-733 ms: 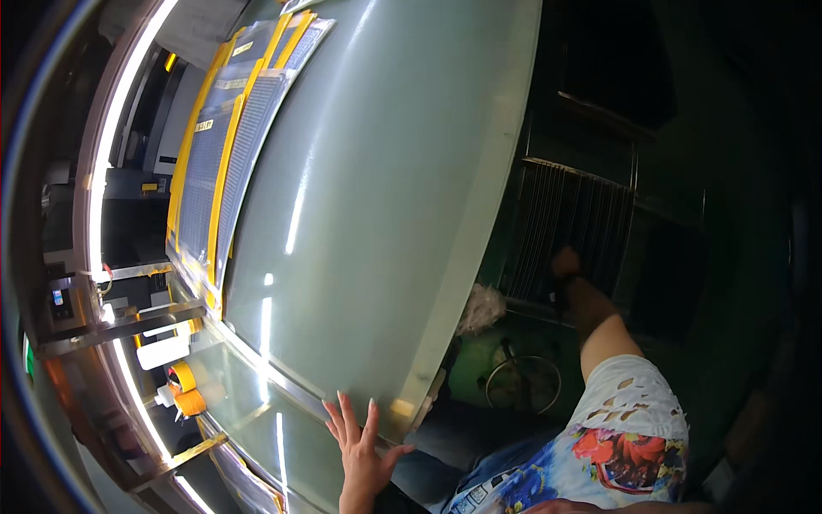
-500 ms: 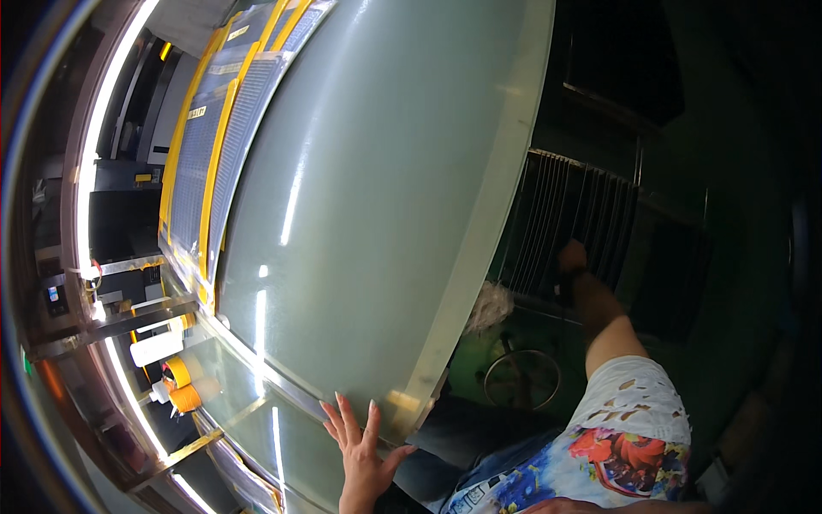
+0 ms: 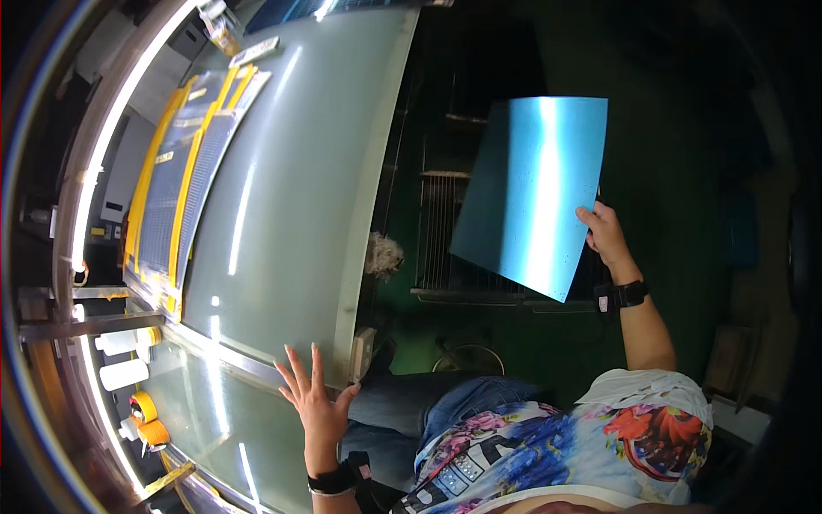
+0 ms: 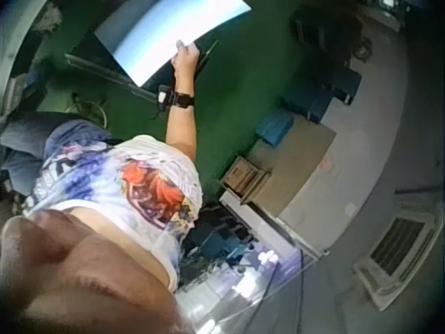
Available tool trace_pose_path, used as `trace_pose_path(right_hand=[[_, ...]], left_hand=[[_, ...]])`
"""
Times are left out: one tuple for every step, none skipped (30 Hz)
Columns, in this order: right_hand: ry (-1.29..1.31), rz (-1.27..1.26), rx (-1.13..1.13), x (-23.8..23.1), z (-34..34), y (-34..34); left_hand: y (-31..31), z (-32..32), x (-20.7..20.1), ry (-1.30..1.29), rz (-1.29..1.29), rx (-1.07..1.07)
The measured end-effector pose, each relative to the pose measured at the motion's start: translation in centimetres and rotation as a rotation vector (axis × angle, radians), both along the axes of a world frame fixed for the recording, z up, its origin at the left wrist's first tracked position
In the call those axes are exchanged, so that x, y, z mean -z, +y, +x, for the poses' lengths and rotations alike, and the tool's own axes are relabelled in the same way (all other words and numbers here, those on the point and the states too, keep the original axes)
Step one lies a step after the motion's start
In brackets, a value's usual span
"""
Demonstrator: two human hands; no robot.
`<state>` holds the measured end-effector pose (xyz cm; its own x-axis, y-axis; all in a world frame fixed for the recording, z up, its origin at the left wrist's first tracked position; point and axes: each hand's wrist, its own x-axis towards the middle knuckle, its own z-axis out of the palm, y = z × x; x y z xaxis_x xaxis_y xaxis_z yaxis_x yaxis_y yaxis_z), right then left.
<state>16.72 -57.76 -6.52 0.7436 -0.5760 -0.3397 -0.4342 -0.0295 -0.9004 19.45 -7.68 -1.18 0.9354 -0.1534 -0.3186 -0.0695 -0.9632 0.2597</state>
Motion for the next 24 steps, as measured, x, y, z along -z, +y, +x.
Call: trace_pose_path(right_hand=[[-0.058, 0.011, 0.016, -1.6, -0.9, -0.2], [-0.135, 0.027, 0.036, -2.7, -1.6, -0.5], [-0.162, 0.018, 0.036, -4.0, -2.0, -0.3], [-0.234, 0.041, 0.060, -5.5, -2.2, 0.3], [-0.307, 0.068, 0.079, -6.9, -2.4, 1.0], [-0.337, 0.076, 0.072, -8.3, -2.8, 1.6], [-0.373, 0.081, 0.044, -9.2, -3.0, 2.3], [-0.435, 0.121, 0.036, -9.9, -3.3, 3.2], [-0.491, 0.167, 0.021, -10.0, -3.1, 4.5], [-0.682, 0.311, -0.009, -9.7, -2.8, 5.7], [-0.712, 0.319, -0.048, -8.7, -2.3, 6.4], [-0.669, 0.429, -0.047, -7.3, -1.8, 6.8], [-0.615, 0.539, -0.048, -7.6, -1.2, 8.3], [-0.587, 0.602, -0.122, -7.8, -0.4, 10.5], [-0.596, 0.614, -0.166, -8.6, 0.3, 12.9], [-0.527, 0.632, -0.184, -9.3, 1.0, 15.0], [-0.458, 0.644, -0.199, -9.8, 1.5, 16.6], [-0.483, 0.709, -0.291, -9.1, 2.6, 18.0], [-0.516, 0.700, -0.335, -9.2, 3.5, 19.3], [-0.528, 0.691, -0.385, -9.8, 4.0, 20.3], [-0.539, 0.684, -0.433, -10.8, 4.2, 21.6], [-0.555, 0.684, -0.450, -11.6, 4.6, 22.5], [-0.564, 0.656, -0.530, -12.3, 5.1, 23.2], [-0.575, 0.624, -0.606, -12.7, 5.4, 23.9]], left_hand=[[-0.1, -0.1, 0.2, -0.024, -0.016, 0.012], [-0.1, -0.3, 0.3, -0.054, -0.018, 0.035], [0.0, -0.5, 0.5, -0.087, -0.016, 0.051], [0.3, -0.9, 0.7, -0.117, -0.018, 0.047], [0.8, -1.5, 1.0, -0.129, -0.039, 0.060], [1.4, -2.4, 1.0, -0.142, -0.064, 0.069], [1.8, -3.2, 0.7, -0.179, -0.061, 0.044], [2.3, -4.1, 0.4, -0.172, -0.082, 0.004], [3.2, -5.2, 0.4, -0.161, -0.100, -0.042], [4.0, -6.0, 0.6, -0.193, -0.082, -0.050], [4.8, -6.6, 0.8, -0.230, -0.084, -0.082], [5.7, -7.4, 0.9, -0.226, -0.117, -0.118], [6.6, -8.4, 0.7, -0.219, -0.149, -0.154], [7.2, -9.3, 0.4, -0.239, -0.176, -0.191], [7.8, -10.4, -0.1, -0.263, -0.173, -0.228], [8.4, -11.3, -0.5, -0.292, -0.176, -0.255], [9.0, -12.3, -0.9, -0.320, -0.180, -0.279], [9.9, -13.2, -0.9, -0.365, -0.187, -0.311], [10.3, -14.0, -1.4, -0.391, -0.188, -0.330], [10.6, -14.9, -2.1, -0.393, -0.202, -0.372], [11.1, -15.8, -2.5, -0.393, -0.216, -0.413], [11.6, -16.6, -2.5, -0.417, -0.223, -0.430], [11.9, -17.1, -2.7, -0.437, -0.224, -0.435], [12.1, -17.7, -2.8, -0.437, -0.219, -0.469]])
